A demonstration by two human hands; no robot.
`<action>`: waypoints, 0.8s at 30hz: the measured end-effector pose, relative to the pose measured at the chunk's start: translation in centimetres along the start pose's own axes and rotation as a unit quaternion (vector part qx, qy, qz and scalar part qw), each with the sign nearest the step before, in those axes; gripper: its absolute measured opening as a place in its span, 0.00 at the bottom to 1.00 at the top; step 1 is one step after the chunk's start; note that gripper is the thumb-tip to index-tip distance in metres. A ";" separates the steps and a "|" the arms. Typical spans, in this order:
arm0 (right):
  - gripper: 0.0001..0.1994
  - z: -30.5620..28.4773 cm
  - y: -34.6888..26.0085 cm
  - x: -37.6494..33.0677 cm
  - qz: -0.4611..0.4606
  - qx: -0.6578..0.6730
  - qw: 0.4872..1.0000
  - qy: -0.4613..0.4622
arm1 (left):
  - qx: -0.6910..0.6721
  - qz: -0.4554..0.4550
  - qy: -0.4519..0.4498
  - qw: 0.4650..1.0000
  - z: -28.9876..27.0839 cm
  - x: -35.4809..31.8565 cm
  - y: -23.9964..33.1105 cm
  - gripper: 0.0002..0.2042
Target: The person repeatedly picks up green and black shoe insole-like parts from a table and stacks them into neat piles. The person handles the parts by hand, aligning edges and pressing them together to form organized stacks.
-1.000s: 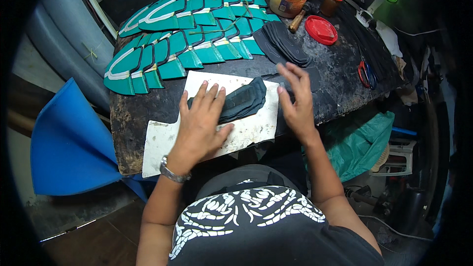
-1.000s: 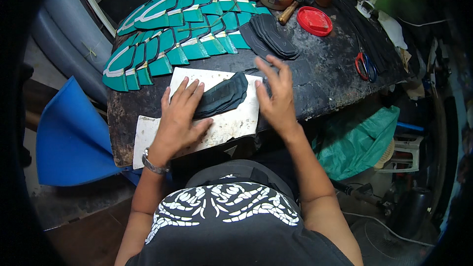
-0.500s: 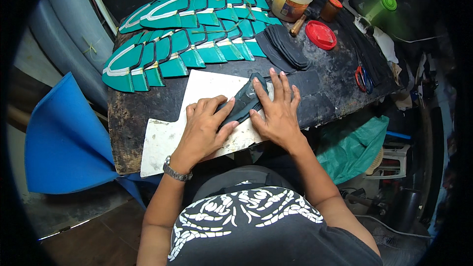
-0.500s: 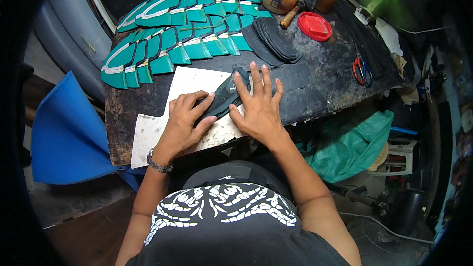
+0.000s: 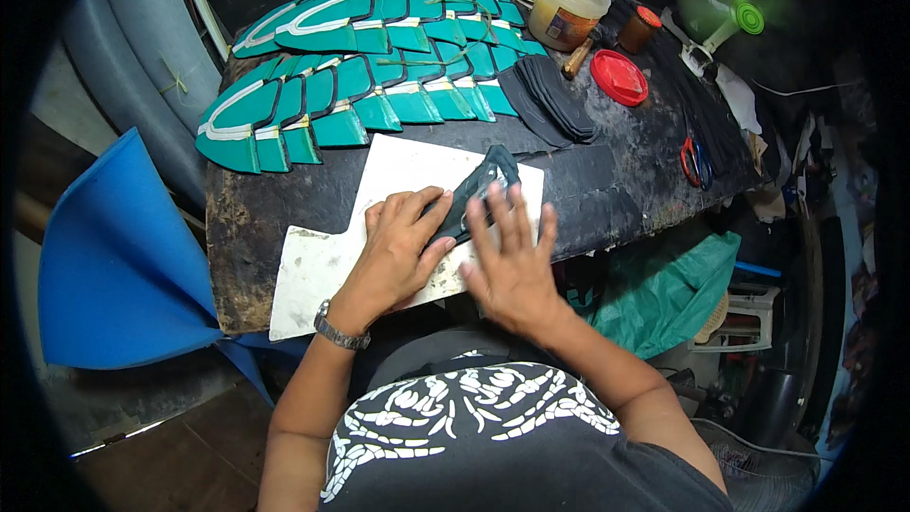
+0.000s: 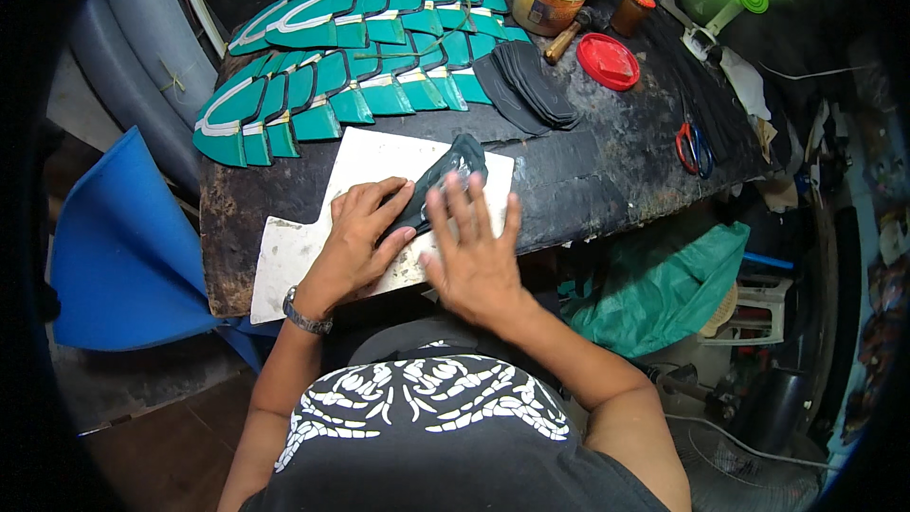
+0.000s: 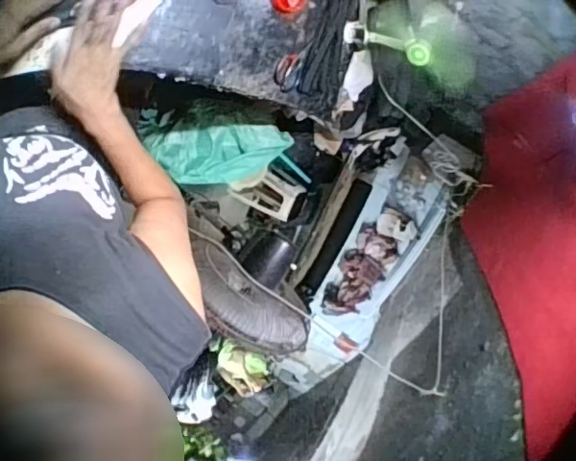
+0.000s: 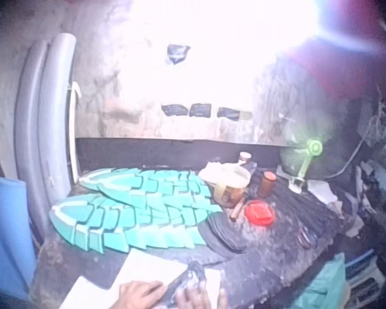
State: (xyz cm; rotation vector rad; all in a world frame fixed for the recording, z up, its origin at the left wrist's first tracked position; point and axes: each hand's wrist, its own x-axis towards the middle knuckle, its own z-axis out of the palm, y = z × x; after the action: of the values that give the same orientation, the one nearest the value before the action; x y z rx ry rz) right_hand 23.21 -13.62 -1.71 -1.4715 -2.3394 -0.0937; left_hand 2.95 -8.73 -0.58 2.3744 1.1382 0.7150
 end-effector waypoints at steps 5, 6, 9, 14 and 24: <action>0.34 -0.2 1.1 0.5 0.112 -0.047 0.992 -0.026 | -0.085 -0.018 0.020 0.996 -0.9 -0.9 -0.5 0.25; 0.34 0.0 2.0 0.9 0.099 -0.052 0.994 -0.018 | -0.103 -0.025 0.035 0.994 -1.0 -1.2 -0.5 0.25; 0.36 0.7 4.8 2.0 0.072 -0.029 0.996 -0.040 | -0.051 -0.038 0.040 0.997 -1.3 -2.1 -0.6 0.27; 0.35 0.3 6.9 2.8 0.034 0.030 0.997 -0.063 | -0.039 -0.052 0.046 0.997 -1.4 -2.6 -0.7 0.25; 0.28 -0.2 8.6 3.1 0.017 -0.009 0.997 -0.071 | 0.009 -0.038 0.035 0.999 -0.3 -1.5 0.0 0.22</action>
State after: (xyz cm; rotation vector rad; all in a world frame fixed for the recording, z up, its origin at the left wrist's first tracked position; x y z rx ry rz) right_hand 29.62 -7.16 -1.64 -1.5735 -2.4297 -0.0022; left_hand 1.98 -9.92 -0.73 2.3234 1.2633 0.7696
